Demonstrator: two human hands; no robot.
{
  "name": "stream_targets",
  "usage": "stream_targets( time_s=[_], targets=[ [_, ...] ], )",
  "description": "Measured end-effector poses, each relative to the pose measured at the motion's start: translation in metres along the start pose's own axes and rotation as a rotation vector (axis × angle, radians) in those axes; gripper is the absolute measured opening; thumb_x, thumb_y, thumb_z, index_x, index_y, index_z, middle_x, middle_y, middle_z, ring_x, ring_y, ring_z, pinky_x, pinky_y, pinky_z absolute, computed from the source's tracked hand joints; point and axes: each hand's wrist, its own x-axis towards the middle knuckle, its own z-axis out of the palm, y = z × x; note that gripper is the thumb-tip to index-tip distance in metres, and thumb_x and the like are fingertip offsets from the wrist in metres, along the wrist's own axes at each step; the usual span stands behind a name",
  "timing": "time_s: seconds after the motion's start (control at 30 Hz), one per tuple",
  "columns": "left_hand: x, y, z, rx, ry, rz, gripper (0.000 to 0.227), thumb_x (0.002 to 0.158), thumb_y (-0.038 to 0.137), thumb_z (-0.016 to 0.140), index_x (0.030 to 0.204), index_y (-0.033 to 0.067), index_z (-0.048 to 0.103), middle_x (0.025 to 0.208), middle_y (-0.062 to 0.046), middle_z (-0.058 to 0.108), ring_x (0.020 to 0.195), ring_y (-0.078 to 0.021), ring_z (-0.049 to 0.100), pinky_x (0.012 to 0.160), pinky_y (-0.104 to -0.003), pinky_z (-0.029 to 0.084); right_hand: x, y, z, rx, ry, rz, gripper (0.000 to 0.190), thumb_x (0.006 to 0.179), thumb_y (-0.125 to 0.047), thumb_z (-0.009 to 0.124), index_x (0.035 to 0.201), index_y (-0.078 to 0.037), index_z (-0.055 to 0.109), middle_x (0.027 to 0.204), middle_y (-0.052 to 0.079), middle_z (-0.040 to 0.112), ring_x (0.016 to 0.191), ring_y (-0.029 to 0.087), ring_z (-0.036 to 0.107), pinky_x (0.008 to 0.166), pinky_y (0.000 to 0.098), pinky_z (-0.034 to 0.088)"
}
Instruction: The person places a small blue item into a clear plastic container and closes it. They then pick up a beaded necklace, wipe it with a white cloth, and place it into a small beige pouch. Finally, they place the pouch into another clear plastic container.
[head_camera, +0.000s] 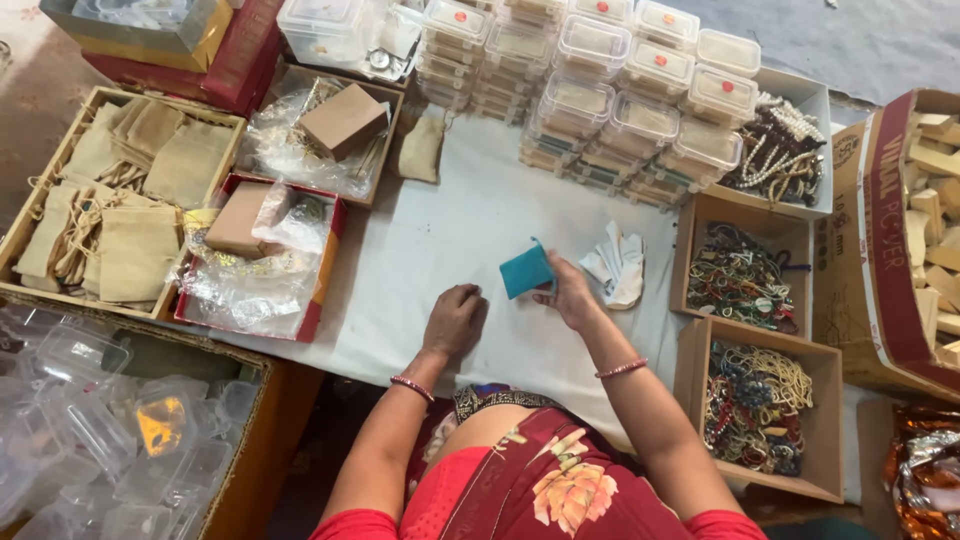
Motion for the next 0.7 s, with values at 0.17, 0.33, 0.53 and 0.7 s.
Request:
stream_targets(
  time_s=[0.17, 0.33, 0.53, 0.7],
  targets=[
    [-0.002, -0.001, 0.003, 0.032, -0.004, 0.024, 0.011, 0.091, 0.014, 0.069, 0.098, 0.0043, 0.071, 0.113, -0.012, 0.07, 0.108, -0.0321, 0.066, 0.098, -0.043, 0.052, 0.008, 0.028, -0.018, -0.496, 0.162, -0.224, 0.022, 0.095, -0.016, 0.066, 0.114, -0.007, 0.07, 0.099, 0.008, 0.072, 0.085, 0.022, 0.069, 0.071, 0.0342, 0.052],
    [0.002, 0.001, 0.0, 0.039, -0.016, 0.023, 0.012, 0.09, 0.013, 0.069, 0.098, 0.004, 0.07, 0.114, -0.013, 0.069, 0.108, -0.0324, 0.066, 0.098, -0.043, 0.051, -0.012, 0.033, -0.009, -1.219, 0.38, -1.009, 0.03, 0.101, -0.016, 0.063, 0.13, -0.011, 0.069, 0.128, 0.009, 0.071, 0.117, 0.025, 0.069, 0.102, 0.0388, 0.051],
    [-0.002, 0.001, -0.001, 0.01, -0.006, 0.012, 0.013, 0.093, 0.014, 0.068, 0.101, 0.0031, 0.069, 0.112, -0.014, 0.069, 0.107, -0.0329, 0.066, 0.097, -0.044, 0.052, -0.024, 0.049, 0.011, -1.704, 0.087, -0.911, 0.068, 0.094, -0.036, 0.068, 0.151, -0.008, 0.042, 0.162, 0.018, 0.034, 0.151, 0.032, 0.031, 0.119, 0.0607, 0.018],
    [-0.006, -0.025, 0.011, -0.083, -0.171, -0.025, 0.022, 0.081, 0.013, 0.072, 0.102, 0.0039, 0.07, 0.114, -0.016, 0.069, 0.104, -0.0329, 0.067, 0.092, -0.043, 0.055, -0.004, 0.066, 0.019, -1.632, 0.321, -1.231, 0.084, 0.103, -0.047, 0.059, 0.163, -0.001, 0.024, 0.172, 0.021, 0.014, 0.16, 0.036, 0.013, 0.126, 0.0627, 0.01]
  ],
)
